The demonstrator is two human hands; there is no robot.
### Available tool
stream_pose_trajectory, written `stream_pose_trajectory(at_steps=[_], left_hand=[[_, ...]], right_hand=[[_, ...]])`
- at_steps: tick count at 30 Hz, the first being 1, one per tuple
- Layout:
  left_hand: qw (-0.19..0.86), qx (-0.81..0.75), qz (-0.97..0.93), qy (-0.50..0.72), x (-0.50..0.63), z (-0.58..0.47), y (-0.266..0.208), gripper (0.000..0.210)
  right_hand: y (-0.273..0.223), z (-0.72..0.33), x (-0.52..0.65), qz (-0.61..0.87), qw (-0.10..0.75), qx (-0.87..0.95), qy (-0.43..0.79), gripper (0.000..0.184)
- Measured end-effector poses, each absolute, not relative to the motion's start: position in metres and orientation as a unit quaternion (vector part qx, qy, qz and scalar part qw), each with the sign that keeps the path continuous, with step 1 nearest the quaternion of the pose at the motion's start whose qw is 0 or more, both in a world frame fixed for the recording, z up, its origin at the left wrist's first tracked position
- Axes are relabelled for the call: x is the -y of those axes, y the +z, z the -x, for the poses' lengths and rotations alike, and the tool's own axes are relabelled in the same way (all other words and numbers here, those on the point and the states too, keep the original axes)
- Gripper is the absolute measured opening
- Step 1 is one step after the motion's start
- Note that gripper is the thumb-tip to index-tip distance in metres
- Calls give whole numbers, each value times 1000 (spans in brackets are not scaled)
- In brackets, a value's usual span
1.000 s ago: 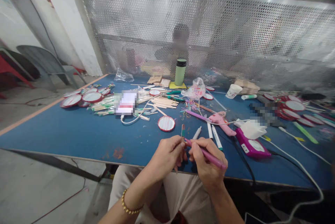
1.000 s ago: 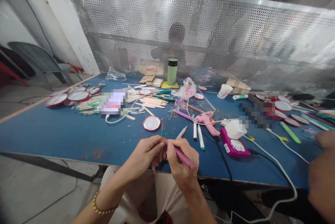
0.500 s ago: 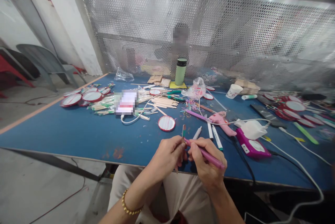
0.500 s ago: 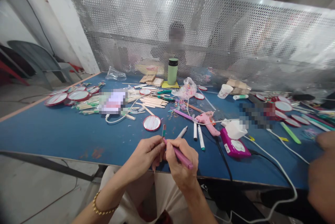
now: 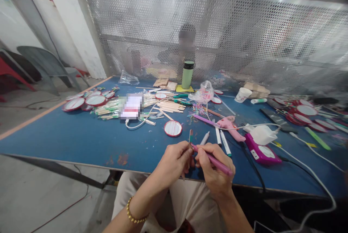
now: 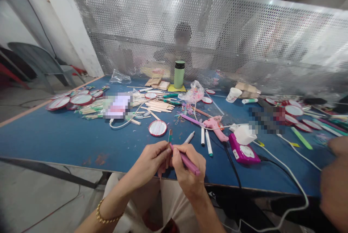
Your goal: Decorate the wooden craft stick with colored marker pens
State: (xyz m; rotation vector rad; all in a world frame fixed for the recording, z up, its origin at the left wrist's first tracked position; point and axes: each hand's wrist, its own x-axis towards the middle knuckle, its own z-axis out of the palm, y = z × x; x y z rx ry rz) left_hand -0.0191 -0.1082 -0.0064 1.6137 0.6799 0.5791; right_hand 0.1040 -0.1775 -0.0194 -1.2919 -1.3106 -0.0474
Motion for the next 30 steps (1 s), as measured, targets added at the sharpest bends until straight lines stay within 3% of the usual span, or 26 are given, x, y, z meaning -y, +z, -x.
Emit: stream_pose_trajectory(at_steps=[30], left_hand=[[609,-296,-692,250,108,19,-7,39]], right_hand=[[-18,-103,177,572,596,562,-32,15]])
